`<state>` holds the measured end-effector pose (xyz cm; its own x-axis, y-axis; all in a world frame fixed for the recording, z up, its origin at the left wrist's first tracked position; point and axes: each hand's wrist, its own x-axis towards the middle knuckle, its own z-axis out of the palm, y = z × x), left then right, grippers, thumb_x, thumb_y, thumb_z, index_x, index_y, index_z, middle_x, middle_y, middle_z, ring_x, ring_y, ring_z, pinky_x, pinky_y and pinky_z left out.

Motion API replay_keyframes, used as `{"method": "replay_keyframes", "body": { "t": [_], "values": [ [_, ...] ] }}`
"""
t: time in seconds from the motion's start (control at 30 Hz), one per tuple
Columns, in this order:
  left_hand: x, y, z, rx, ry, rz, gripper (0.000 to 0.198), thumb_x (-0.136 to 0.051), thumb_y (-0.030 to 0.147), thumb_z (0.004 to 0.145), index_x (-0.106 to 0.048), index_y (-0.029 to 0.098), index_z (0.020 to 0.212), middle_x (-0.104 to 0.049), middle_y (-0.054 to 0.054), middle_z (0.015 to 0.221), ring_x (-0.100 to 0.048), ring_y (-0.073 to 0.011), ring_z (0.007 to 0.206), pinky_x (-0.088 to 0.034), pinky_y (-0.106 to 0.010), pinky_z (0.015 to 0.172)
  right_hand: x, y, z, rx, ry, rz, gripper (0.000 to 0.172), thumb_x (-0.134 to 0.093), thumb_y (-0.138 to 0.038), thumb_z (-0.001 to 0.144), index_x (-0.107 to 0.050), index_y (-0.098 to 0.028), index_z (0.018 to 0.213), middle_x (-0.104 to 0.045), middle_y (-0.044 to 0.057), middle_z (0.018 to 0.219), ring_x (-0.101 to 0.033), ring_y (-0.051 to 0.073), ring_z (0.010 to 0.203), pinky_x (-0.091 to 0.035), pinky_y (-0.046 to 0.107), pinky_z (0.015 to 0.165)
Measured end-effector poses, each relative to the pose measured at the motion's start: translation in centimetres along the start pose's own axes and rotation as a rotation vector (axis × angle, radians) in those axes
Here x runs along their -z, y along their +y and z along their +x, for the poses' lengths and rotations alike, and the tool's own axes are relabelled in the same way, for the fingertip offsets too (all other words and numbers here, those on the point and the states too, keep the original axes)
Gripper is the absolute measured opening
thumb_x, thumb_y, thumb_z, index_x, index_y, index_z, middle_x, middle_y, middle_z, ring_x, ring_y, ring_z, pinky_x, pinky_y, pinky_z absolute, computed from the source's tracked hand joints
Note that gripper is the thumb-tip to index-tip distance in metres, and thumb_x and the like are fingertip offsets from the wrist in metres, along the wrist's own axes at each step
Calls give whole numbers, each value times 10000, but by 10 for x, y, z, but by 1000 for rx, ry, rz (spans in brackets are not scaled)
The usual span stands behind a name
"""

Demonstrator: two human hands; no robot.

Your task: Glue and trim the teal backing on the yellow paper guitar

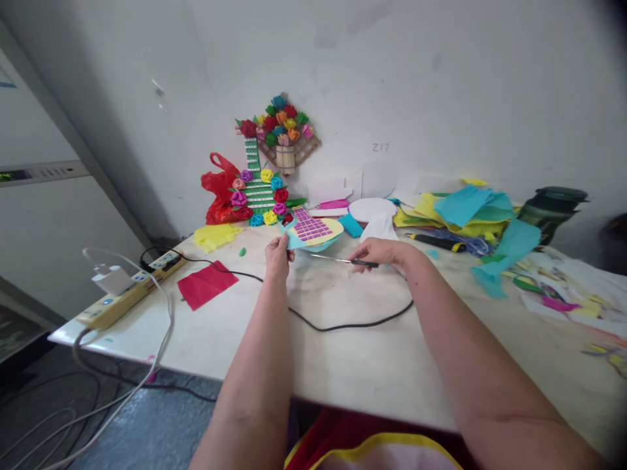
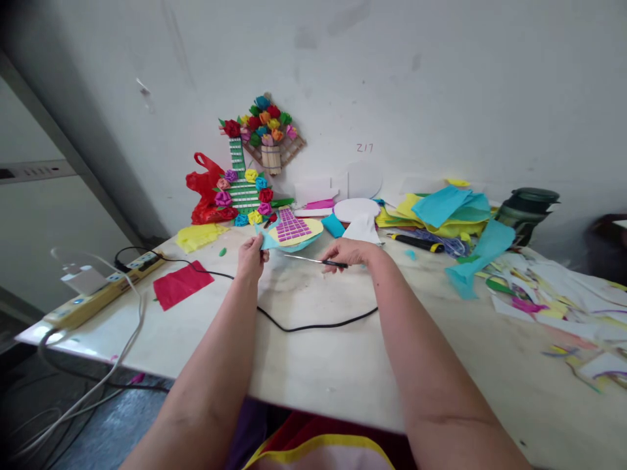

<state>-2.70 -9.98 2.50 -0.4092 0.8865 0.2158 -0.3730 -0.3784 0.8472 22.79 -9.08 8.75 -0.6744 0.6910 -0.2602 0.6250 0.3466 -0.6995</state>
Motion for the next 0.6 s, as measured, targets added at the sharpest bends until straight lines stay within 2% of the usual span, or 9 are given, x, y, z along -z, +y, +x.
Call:
{"method": "replay_keyframes", "body": {
  "t": [0.07, 0.17, 0.3, 0.4, 0.6],
  "values": [
    [-2, -2, 0, -20, 0, 16, 353, -666, 437, 656, -429, 182, 601, -405, 84, 361, -358, -50, 269, -233, -170, 280, 1, 4, 2, -80, -3, -110, 419, -703, -398, 606, -707, -138, 933, -665, 55, 701, -538, 97, 576, -415, 203, 553],
    [-7, -4, -1, -25, -9, 70, 377, -641, 475, 673, -414, 187, 583, -408, 77, 348, -353, -55, 256, -230, -176, 271, -1, 9, 9, -205, 101, -221, 391, -675, -401, 637, -706, -131, 919, -666, 62, 688, -563, 117, 573, -423, 213, 552],
    [-17, -7, -6, -33, -73, 137, 360, -661, 454, 662, -440, 180, 587, -422, 72, 354, -362, -58, 256, -220, -176, 263, -9, 11, 20, -367, 361, -415, 315, -612, -409, 701, -722, -142, 823, -679, 95, 718, -621, 178, 655, -430, 242, 590],
    [-25, -9, -10, -46, -132, 173, 329, -676, 415, 656, -460, 175, 591, -426, 70, 357, -367, -60, 259, -231, -178, 265, -15, 8, 29, -478, 571, -504, 319, -610, -378, 705, -708, -133, 884, -680, 145, 830, -632, 238, 808, -437, 266, 637],
    [-39, -15, -17, -4, -160, 275, 323, -682, 403, 651, -457, 180, 590, -400, 82, 362, -337, -50, 249, -187, -168, 252, -21, 9, 54, -457, 660, -530, 352, -611, -306, 719, -661, -104, 1003, -631, 198, 1037, -598, 280, 949, -446, 293, 706]
  ]
}}
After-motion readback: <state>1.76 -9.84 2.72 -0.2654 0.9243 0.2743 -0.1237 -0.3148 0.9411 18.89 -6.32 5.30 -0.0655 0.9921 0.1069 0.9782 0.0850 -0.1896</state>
